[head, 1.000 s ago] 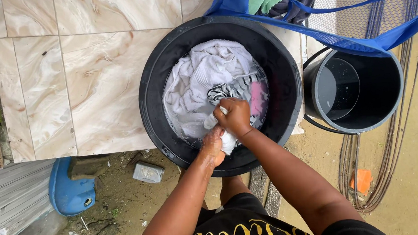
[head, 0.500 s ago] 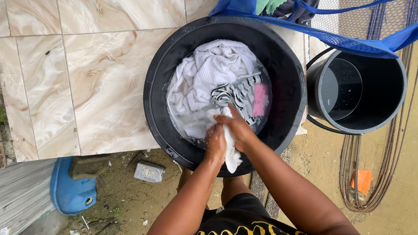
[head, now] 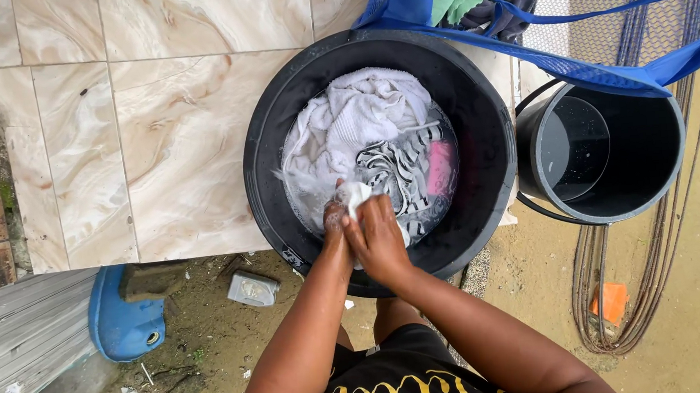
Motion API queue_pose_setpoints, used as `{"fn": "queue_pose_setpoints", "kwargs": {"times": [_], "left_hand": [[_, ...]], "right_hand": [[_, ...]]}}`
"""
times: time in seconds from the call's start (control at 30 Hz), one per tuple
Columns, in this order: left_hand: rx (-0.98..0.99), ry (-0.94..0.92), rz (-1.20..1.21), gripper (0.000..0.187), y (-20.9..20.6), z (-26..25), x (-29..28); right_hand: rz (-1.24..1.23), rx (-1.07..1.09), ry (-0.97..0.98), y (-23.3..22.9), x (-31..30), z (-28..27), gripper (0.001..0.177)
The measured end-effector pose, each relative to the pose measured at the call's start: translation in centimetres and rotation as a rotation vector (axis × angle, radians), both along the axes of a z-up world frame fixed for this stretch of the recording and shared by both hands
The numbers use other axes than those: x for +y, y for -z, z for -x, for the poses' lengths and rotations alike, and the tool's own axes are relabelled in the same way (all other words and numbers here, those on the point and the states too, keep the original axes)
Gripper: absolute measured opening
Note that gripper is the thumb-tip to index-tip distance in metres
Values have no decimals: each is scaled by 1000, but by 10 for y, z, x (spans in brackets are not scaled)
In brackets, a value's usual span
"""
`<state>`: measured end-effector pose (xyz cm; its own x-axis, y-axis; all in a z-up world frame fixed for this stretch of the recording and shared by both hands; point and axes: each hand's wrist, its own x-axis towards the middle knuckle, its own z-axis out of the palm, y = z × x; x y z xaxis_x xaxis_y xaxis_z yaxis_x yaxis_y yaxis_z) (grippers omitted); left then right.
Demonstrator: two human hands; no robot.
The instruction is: Hand washing and scrubbing clothes in a plastic basin with soap and water.
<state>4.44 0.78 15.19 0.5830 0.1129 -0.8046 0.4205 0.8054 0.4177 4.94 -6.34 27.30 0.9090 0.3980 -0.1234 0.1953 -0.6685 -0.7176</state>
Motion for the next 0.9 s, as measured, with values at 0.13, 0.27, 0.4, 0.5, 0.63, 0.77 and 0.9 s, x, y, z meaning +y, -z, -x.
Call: {"fn": "queue_pose_setpoints", "kwargs": {"times": [0.13, 0.27, 0.4, 0.5, 0.63, 0.77, 0.9], "left_hand": [[-77, -62, 70, 45, 6, 0, 3], [-245, 46, 48, 40, -52, -10, 28], [-376, 249, 0, 50, -74, -8, 60], [-472, 332, -76, 45, -70, -11, 58], [-507, 365, -258, 36, -68, -20, 49], [-399, 628, -566, 46, -99, -27, 60], [-411, 1005, -789, 75, -100, -12, 53]], "right_hand": [[-151, 228, 149, 29, -13, -46, 50], [-590, 832, 188, 14, -43, -78, 51], [-594, 1006, 284, 27, -76, -91, 46], [-442, 888, 92, -3, -64, -86, 47], [-305, 747, -81, 21, -68, -75, 46], [-556, 867, 162, 26, -72, -73, 31], [-902, 989, 502, 17, -79, -79, 26]]}}
